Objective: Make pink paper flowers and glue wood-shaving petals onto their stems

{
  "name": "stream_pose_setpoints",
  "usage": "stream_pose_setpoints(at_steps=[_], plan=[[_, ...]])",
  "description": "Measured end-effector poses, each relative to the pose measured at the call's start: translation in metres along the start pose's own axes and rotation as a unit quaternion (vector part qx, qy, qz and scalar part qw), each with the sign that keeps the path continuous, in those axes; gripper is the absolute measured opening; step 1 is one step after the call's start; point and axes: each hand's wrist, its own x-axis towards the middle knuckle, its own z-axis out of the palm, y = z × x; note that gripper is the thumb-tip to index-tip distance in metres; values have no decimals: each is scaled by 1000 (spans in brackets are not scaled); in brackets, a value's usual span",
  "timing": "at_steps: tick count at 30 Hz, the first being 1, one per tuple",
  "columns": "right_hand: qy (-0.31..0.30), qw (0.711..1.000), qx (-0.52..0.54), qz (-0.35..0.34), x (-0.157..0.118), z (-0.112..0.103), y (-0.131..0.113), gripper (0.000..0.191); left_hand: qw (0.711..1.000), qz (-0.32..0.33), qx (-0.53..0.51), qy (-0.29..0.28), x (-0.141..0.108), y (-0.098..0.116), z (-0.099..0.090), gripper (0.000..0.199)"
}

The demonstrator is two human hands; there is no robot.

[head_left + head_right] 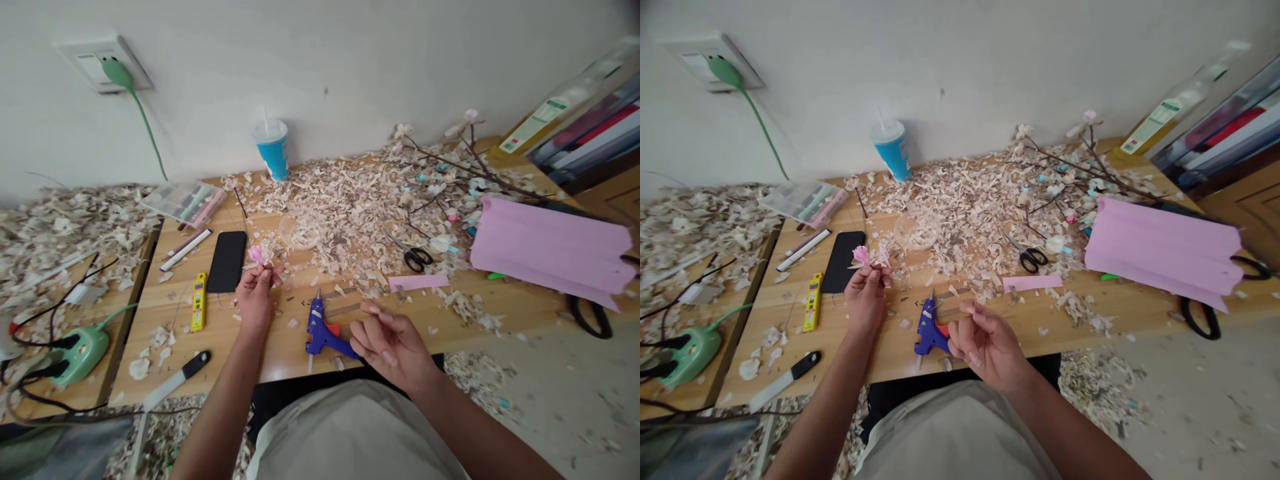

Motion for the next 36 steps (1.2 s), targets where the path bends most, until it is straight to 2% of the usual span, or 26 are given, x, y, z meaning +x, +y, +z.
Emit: stream_pose_setpoints(at_steps=[7, 13, 19, 23, 29, 31, 33, 36], plan=[[10, 999, -40, 0, -1, -1, 0, 13, 1000, 0, -3, -2, 0, -1, -1, 25], [22, 999, -41, 18, -1, -4, 0, 26, 1000, 3, -9, -4, 0, -3, -1, 23], [14, 999, -37, 22, 2, 0, -1, 25, 1000, 5, -6, -2, 1, -4, -1, 25], [7, 993, -120, -8, 4, -2, -1, 22, 1000, 7, 1, -5, 0, -3, -1, 24], [3, 966, -249, -70, 2, -15, 1, 14, 999, 20, 29, -4, 1, -6, -4, 23], [-2, 929, -356, -101, -1, -19, 3, 12, 999, 30, 45, -6, 1, -7, -5, 23], [-4, 852, -503, -144, -4, -23, 9, 14, 997, 43, 69, -11, 0, -9, -6, 22], [6, 670, -718, -187, -8, -31, 23, 15, 990, 71, 123, -23, -5, -9, -8, 18]])
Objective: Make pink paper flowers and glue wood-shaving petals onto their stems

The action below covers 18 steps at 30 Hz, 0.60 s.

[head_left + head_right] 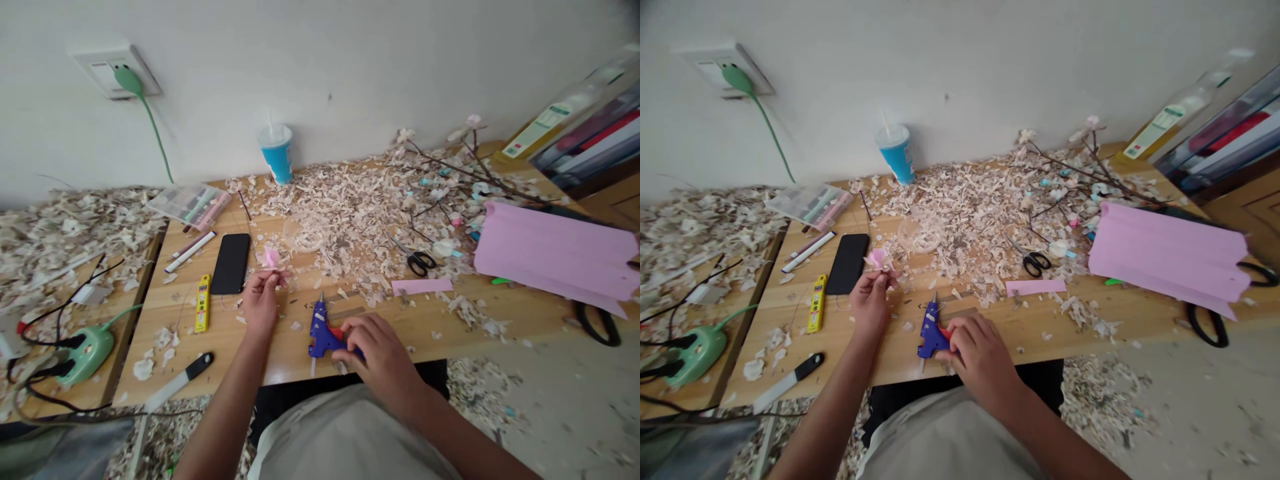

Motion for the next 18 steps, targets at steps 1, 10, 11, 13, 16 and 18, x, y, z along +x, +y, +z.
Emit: stream_pose_setpoints(at_steps=[1, 10, 11, 13, 16, 18], plan=[[-5, 998, -61, -5, -3, 5, 2, 19, 1000, 10, 21, -5, -2, 1, 0, 17], [-16, 981, -194, -17, -11, 29, 15, 40, 979, 71, 184, -43, -8, 11, 0, 21], [-14, 982, -186, -18, -10, 28, 14, 38, 976, 77, 196, -46, -8, 12, 0, 22], [-5, 986, -164, -19, -10, 23, 13, 39, 970, 91, 217, -54, -9, 15, 1, 25], [6, 993, -117, -23, -13, 11, 12, 42, 962, 114, 241, -64, -10, 15, 1, 24], [5, 996, -83, -35, -15, 2, 13, 45, 956, 130, 253, -69, -11, 12, 1, 20]])
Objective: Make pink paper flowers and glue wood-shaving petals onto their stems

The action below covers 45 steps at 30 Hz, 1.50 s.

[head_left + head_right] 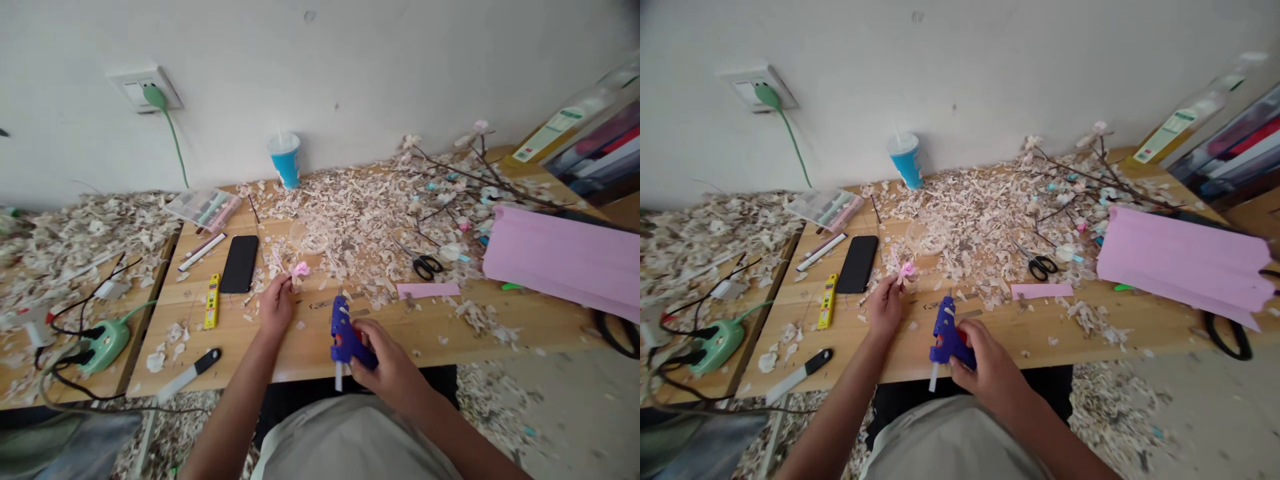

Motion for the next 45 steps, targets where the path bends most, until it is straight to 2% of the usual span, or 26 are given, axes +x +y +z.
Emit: stream_pose_setpoints(at_steps=[3, 6, 11, 15, 20, 25, 31, 41, 45], plan=[[22, 994, 108, 15, -1, -8, 0, 45, 1000, 25, 16, -6, -3, -4, 3, 17], [57, 973, 216, 61, 2, -13, -7, 35, 998, 50, 32, -16, -4, -7, 6, 18], [48, 963, 254, 72, 12, -23, -26, 30, 994, 96, 42, -38, -4, -6, 6, 21], [59, 978, 190, 70, 17, -24, -27, 29, 989, 136, 39, -47, -5, -3, 6, 22], [61, 990, 125, 16, 19, -20, -24, 37, 983, 171, 35, -50, -7, -2, 6, 26], [80, 995, 67, -5, 23, -23, -25, 31, 978, 191, 43, -65, -10, -4, 6, 32], [75, 996, 18, -39, 30, -26, -25, 27, 970, 214, 67, -89, -13, -4, 5, 38], [66, 998, 1, -12, 30, -27, -25, 15, 964, 240, 72, -89, -12, -2, 4, 42], [62, 998, -26, -16, 30, -27, -25, 17, 966, 240, 62, -77, -12, 1, 3, 40]])
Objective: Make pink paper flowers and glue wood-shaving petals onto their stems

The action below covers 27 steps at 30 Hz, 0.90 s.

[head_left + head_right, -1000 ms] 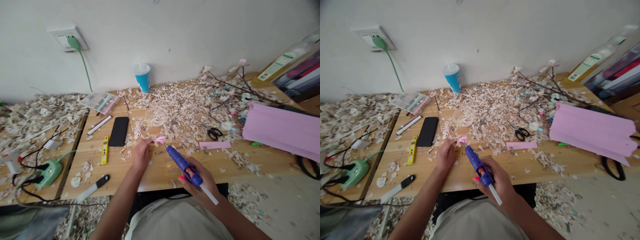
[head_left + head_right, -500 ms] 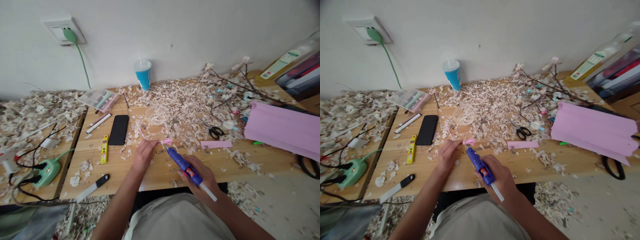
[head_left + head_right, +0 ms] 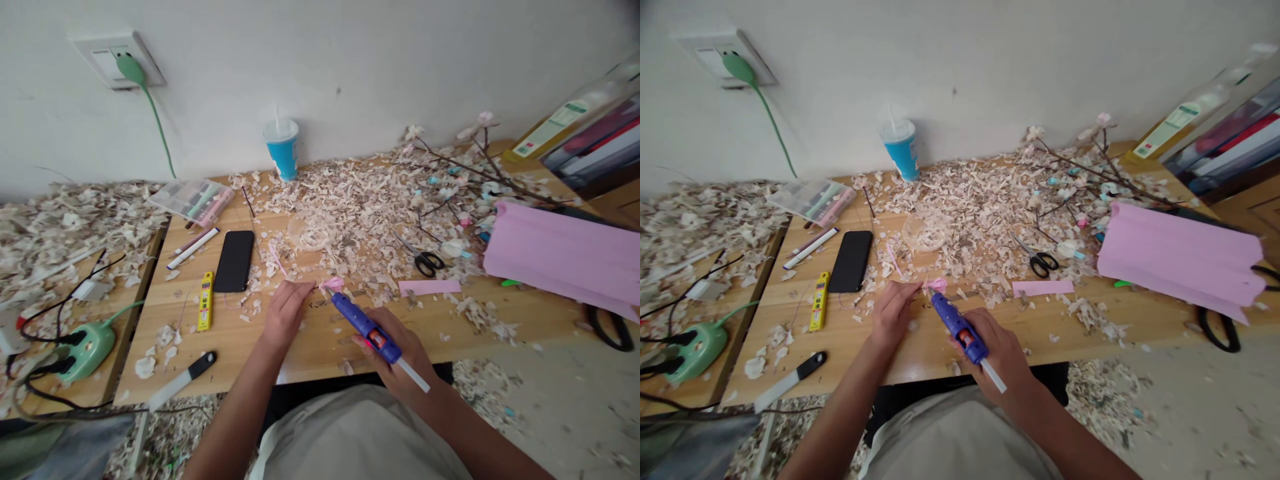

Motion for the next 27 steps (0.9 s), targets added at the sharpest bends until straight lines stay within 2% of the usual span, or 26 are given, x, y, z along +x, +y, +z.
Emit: stream_pose_setpoints(at_steps=[14, 27], plan=[[8, 1000, -23, 11, 2, -1, -2, 9, 1000, 11, 14, 1, 2, 3, -1, 39], [5, 1000, -21, 4, -2, 0, -2, 8, 1000, 14, 8, 2, 1, 2, -2, 41]])
